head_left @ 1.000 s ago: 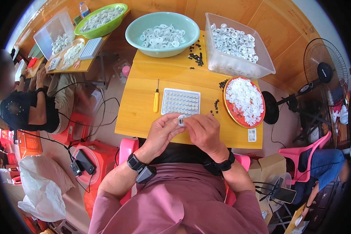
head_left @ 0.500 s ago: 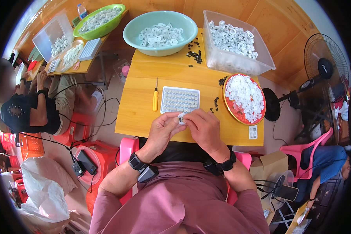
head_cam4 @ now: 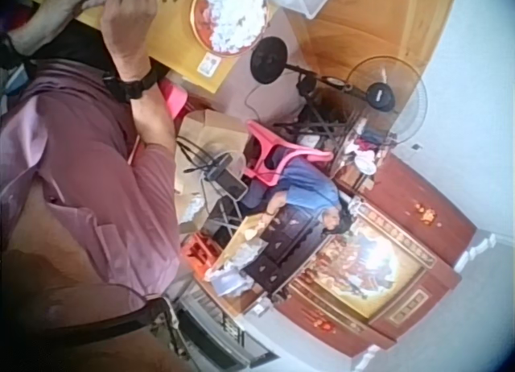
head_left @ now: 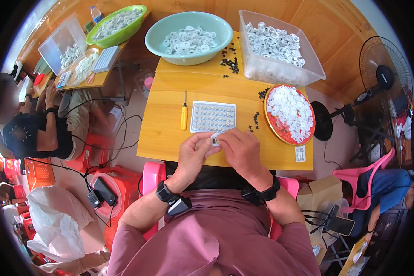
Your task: Assembling small white plastic components by inserting black pegs into them and organizing them in a tray.
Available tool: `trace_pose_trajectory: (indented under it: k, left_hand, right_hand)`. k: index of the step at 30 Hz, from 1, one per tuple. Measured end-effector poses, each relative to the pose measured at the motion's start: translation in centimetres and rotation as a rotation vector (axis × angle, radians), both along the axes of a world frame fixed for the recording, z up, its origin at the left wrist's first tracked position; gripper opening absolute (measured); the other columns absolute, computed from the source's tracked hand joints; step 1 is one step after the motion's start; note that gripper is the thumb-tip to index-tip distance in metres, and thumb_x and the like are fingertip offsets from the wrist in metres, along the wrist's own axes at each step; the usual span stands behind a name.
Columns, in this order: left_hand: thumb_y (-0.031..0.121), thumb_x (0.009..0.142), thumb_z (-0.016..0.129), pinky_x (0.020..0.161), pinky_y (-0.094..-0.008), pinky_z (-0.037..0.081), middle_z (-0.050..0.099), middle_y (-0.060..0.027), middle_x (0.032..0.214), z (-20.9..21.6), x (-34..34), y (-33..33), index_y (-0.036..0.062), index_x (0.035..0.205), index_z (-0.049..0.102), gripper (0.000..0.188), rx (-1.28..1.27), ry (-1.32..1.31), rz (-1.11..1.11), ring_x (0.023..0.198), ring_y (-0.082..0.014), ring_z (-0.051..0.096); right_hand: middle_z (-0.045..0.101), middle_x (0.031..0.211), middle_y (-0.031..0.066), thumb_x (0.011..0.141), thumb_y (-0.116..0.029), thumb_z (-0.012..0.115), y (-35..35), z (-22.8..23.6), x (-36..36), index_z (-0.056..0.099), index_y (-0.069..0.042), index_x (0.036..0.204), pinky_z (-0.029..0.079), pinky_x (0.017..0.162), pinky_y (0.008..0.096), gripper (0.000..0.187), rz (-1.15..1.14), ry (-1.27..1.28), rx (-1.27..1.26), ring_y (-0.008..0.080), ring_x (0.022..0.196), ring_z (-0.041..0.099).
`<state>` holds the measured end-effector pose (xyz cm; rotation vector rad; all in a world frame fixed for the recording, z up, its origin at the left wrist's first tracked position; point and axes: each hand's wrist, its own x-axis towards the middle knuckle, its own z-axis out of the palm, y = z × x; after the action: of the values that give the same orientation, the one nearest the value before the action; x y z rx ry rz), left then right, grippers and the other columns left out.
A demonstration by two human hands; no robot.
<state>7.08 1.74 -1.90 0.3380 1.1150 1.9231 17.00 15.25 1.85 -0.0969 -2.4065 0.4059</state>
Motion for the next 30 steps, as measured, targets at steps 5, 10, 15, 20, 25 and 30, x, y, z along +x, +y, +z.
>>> trace_pose_trajectory:
  k: [5,10,15,20,25,30]
  left_hand:
    - [0.008,0.103,0.052,0.093,-0.0339,0.057,0.066,-0.0128,0.116,0.0,0.1,0.1,-0.0026,0.119,0.057,0.020,0.007,0.034,-0.001,0.106,-0.0191,0.066]
    - [0.009,0.103,0.052,0.086,-0.0292,0.057,0.067,-0.0119,0.114,-0.3,0.2,0.1,-0.0014,0.119,0.057,0.020,-0.021,0.080,0.002,0.103,-0.0187,0.068]
    - [0.013,0.104,0.052,0.061,-0.0184,0.047,0.069,-0.0089,0.109,0.4,0.4,-0.1,0.0005,0.121,0.056,0.021,-0.107,0.131,-0.018,0.101,-0.0175,0.071]
    - [0.014,0.104,0.053,0.057,-0.0160,0.040,0.070,-0.0086,0.109,0.6,0.4,-0.2,0.0013,0.122,0.056,0.022,-0.110,0.175,-0.032,0.100,-0.0175,0.071]
    - [0.014,0.104,0.053,0.061,-0.0161,0.044,0.069,-0.0095,0.110,0.0,0.2,-0.1,0.0001,0.123,0.055,0.023,-0.081,0.148,-0.028,0.100,-0.0194,0.071]
    - [0.014,0.104,0.053,0.062,-0.0160,0.045,0.069,-0.0097,0.110,0.0,0.1,-0.1,-0.0009,0.123,0.055,0.024,-0.052,0.142,-0.020,0.100,-0.0201,0.071]
  right_hand:
    - [0.064,0.079,0.0016,0.076,-0.005,0.070,-0.2,0.6,0.2,0.067,-0.010,0.088,0.041,0.061,0.0329,0.013,-0.018,-0.061,0.033,0.0224,0.065,0.059]
    - [0.061,0.076,0.0018,0.078,-0.009,0.069,-0.6,0.4,0.2,0.065,-0.011,0.086,0.040,0.064,0.0343,0.009,-0.063,-0.027,0.048,0.0224,0.066,0.057]
    - [0.064,0.078,0.0015,0.079,-0.008,0.073,-0.6,0.0,0.3,0.068,-0.010,0.085,0.041,0.065,0.0336,0.008,-0.103,-0.065,-0.150,0.0222,0.066,0.059]
    - [0.066,0.081,0.0057,0.080,-0.009,0.071,-0.6,-0.3,0.2,0.067,-0.009,0.090,0.045,0.065,0.0371,0.010,-0.121,-0.104,-0.478,0.0281,0.072,0.064]
    - [0.066,0.081,0.0105,0.084,-0.008,0.070,-0.8,-1.4,0.0,0.065,-0.005,0.089,0.051,0.065,0.0370,0.008,-0.120,-0.113,-0.790,0.0286,0.074,0.067]
    - [0.066,0.082,0.0128,0.085,-0.008,0.069,-0.9,-1.5,0.2,0.064,-0.002,0.090,0.052,0.065,0.0357,0.009,-0.088,-0.112,-0.926,0.0282,0.073,0.067]
